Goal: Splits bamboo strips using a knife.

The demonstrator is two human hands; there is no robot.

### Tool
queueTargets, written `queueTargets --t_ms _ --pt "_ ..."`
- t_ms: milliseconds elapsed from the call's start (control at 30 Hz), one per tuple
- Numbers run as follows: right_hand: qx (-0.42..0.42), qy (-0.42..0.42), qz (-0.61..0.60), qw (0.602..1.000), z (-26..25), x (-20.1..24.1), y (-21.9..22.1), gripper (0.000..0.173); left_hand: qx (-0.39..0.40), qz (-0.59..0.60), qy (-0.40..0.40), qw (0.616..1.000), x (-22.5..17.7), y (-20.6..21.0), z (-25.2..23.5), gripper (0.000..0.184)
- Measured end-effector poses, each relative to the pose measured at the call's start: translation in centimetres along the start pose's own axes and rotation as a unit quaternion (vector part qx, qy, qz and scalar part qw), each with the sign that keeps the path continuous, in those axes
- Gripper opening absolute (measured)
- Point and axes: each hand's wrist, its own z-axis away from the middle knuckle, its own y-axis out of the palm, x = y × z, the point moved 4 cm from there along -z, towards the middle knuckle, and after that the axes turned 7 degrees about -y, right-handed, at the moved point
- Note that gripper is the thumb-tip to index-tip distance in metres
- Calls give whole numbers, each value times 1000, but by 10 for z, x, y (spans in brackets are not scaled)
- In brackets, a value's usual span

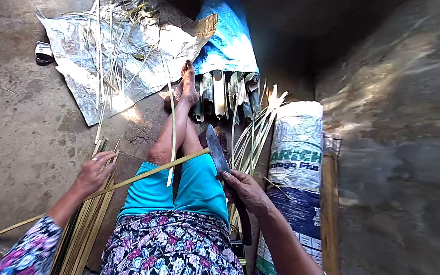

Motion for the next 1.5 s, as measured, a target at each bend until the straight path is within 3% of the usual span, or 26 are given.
queueTargets --t_ms 33,100,167,300,433,567,667,800,967,1067,1300,1500 --pt "-7 -14 -22 1000 5 4 0 22 -26 9 144 989 31 26 -55 36" --pt "-29 -36 -56 997 15 9 -1 19 -91 46 381 919 46 78 -130 46" --pt "-46 -62 -80 994 23 13 -5 17 -67 44 457 886 10 110 -149 59" --pt "-8 -129 -133 983 37 12 -16 18 146 5 413 899 -57 132 -131 55" --pt "-12 -143 -147 979 36 4 -12 26 270 91 298 911 -69 142 -122 31" --pt "5 -98 -106 990 30 -4 1 41 236 16 283 929 -51 133 -89 29" --pt "18 -77 29 996 35 -10 8 57 214 7 317 924 -16 127 -58 32" --pt "52 -94 180 978 42 -14 19 43 208 125 302 922 23 122 -37 26" --pt "144 -184 187 954 53 10 45 41 268 216 299 890 47 145 -20 25" --pt "162 -154 174 959 59 17 49 33 264 232 320 880 59 163 -7 28" --pt "178 -11 171 969 75 2 50 34 260 133 263 920 59 167 4 30" --pt "119 -83 293 945 73 -15 44 59 243 144 222 933 59 163 -1 28"
